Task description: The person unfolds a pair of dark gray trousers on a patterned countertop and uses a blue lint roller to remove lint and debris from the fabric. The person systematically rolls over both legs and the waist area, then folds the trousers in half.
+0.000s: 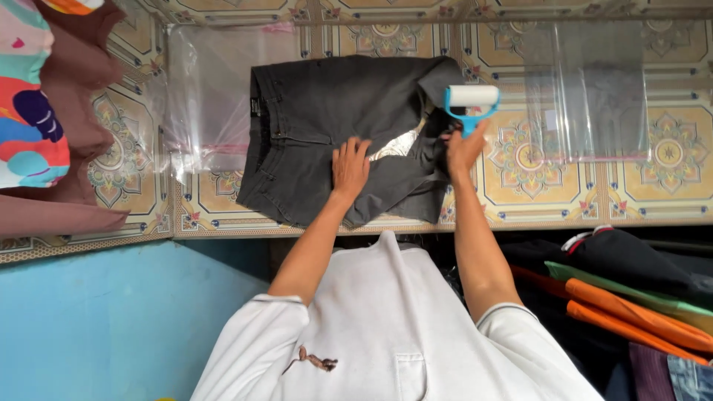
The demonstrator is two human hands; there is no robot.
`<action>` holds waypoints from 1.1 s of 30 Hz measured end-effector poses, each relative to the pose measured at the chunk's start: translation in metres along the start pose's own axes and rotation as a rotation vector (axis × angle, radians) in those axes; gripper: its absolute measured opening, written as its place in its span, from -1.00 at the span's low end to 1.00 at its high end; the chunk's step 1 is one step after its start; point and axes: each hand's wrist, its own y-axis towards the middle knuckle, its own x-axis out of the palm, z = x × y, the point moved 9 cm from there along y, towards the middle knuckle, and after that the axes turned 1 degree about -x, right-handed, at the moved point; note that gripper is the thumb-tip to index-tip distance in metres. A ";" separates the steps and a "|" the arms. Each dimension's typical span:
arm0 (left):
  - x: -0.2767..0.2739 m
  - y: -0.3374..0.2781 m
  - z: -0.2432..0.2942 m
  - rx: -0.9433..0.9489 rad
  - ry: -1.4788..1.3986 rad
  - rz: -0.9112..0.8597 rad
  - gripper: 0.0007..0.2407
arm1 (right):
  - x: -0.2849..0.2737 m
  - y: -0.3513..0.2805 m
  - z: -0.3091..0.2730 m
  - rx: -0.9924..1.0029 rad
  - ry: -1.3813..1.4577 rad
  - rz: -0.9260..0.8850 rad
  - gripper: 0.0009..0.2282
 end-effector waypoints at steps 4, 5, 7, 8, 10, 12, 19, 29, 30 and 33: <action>0.074 0.024 -0.047 0.017 0.006 -0.175 -0.47 | 0.025 -0.022 -0.024 0.072 -0.057 -0.044 -0.73; 0.080 0.028 -0.060 0.042 -0.029 -0.101 -0.59 | 0.024 -0.023 -0.014 0.071 -0.189 -0.032 -0.68; 0.070 0.037 -0.071 0.070 -0.067 -0.029 -0.69 | 0.019 -0.023 -0.008 0.071 -0.322 -0.016 -0.63; 0.040 0.041 -0.077 0.016 -0.176 0.124 -0.72 | 0.016 -0.022 -0.017 0.014 -0.305 -0.006 -0.65; -0.010 0.053 -0.088 -0.041 -0.274 0.284 -0.73 | 0.013 -0.012 -0.032 -0.046 -0.278 -0.003 -0.64; -0.068 0.036 -0.116 -0.246 -0.386 0.651 -0.74 | -0.007 -0.014 -0.066 -0.352 -0.161 0.112 -0.49; -0.104 -0.019 -0.193 -0.620 -0.396 0.719 -0.73 | -0.055 -0.009 -0.064 -0.504 -0.103 0.145 -0.61; -0.033 0.007 -0.043 0.077 -0.016 -0.037 -0.57 | -0.016 -0.051 0.003 -0.190 -0.570 -0.213 -0.72; -0.004 0.004 -0.034 0.120 -0.130 -0.173 -0.53 | -0.004 -0.052 -0.001 -0.265 -0.502 -0.255 -0.66; 0.048 -0.007 -0.045 -0.099 -0.094 -0.450 -0.59 | 0.060 -0.048 0.017 -0.312 -0.445 -0.398 -0.68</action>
